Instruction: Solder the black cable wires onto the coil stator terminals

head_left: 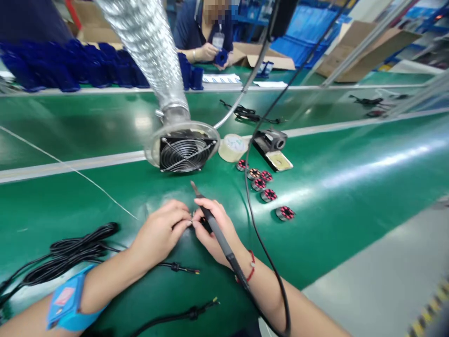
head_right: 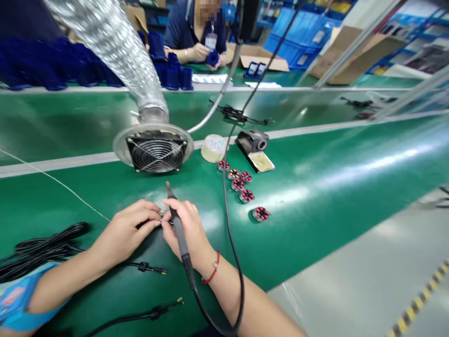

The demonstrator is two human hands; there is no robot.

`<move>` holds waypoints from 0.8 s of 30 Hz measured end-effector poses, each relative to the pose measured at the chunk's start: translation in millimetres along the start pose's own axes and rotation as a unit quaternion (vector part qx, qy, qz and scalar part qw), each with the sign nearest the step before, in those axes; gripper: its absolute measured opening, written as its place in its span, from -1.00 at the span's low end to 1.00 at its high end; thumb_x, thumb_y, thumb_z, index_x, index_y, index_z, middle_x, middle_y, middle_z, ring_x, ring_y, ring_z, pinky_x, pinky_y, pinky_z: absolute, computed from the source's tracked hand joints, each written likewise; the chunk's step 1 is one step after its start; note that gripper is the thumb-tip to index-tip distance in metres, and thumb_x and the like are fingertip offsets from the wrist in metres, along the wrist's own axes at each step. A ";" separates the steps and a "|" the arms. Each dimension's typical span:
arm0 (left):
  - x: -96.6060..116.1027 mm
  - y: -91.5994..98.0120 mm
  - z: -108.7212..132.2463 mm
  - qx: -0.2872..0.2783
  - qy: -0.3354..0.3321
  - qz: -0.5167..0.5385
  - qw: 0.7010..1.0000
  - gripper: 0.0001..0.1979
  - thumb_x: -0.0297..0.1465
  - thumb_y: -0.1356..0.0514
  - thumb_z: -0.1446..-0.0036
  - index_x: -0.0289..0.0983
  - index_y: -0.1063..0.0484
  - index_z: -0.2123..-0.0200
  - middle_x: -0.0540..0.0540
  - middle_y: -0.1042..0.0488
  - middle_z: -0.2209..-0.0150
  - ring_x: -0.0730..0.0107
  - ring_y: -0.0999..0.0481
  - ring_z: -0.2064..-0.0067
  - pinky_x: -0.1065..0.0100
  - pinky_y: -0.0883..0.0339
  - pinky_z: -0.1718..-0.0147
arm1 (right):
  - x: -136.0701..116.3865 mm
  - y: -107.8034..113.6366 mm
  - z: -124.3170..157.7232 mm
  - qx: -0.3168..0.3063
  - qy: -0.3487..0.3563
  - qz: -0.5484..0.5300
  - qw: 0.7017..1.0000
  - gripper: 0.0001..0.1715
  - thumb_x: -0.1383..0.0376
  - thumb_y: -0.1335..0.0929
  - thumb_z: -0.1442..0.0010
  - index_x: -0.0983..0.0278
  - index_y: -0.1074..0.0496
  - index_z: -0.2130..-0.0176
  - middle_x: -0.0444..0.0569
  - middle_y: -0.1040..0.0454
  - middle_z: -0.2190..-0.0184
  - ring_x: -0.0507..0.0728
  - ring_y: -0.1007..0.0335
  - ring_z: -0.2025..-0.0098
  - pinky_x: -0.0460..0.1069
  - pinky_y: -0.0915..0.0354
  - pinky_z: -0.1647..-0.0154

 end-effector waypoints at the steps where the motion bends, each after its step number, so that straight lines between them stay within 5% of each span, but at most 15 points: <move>1: 0.2 -1.0 1.0 -0.002 -0.011 -0.016 1.000 -0.74 -0.51 -0.08 -0.40 -0.26 -0.57 0.26 -0.11 -0.62 0.19 0.40 -0.66 0.17 0.45 -0.53 0.16 | 0.6 -0.8 0.1 -0.002 0.001 0.002 1.000 -0.50 0.46 -0.32 -0.26 0.13 -0.30 -0.15 -0.18 -0.61 0.35 0.14 -0.54 0.19 0.07 -0.39 0.05; 8: 7.5 -3.1 5.2 -0.016 -0.067 -0.095 0.993 -0.75 -0.48 -0.03 -0.43 -0.25 -0.50 0.21 -0.10 -0.61 0.16 0.34 -0.65 0.20 0.39 -0.55 0.22 | 7.1 -5.8 2.2 -0.012 -0.019 -0.026 0.999 -0.48 0.47 -0.30 -0.23 0.12 -0.34 -0.13 -0.16 -0.55 0.35 0.13 -0.56 0.24 0.07 -0.47 0.07; 14: 10.2 1.0 4.0 0.026 -0.086 -0.123 0.988 -0.67 -0.54 0.08 -0.43 -0.24 -0.45 0.26 -0.10 -0.56 0.19 0.40 -0.59 0.34 0.43 -0.49 0.38 | 10.9 -8.0 3.3 -0.008 -0.078 -0.094 0.993 -0.49 0.46 -0.29 -0.20 0.14 -0.41 -0.11 -0.11 -0.47 0.34 0.11 -0.51 0.27 0.01 -0.49 0.18; 24: 10.2 6.5 0.9 0.055 -0.095 -0.086 0.990 -0.78 -0.51 -0.05 -0.42 -0.27 -0.49 0.21 -0.09 -0.53 0.22 0.42 -0.60 0.25 0.46 -0.46 0.24 | 10.1 -3.4 -0.2 -0.028 -0.113 -0.144 0.983 -0.49 0.43 -0.32 -0.22 0.12 -0.36 -0.13 -0.14 -0.52 0.30 0.12 -0.51 0.12 0.11 -0.42 -0.14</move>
Point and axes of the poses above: each hand's wrist, its own z-axis away from the middle knuckle, its own y-axis out of the back of the hand, x = y × z, the point moved 5 cm from there along -z, towards the middle knuckle
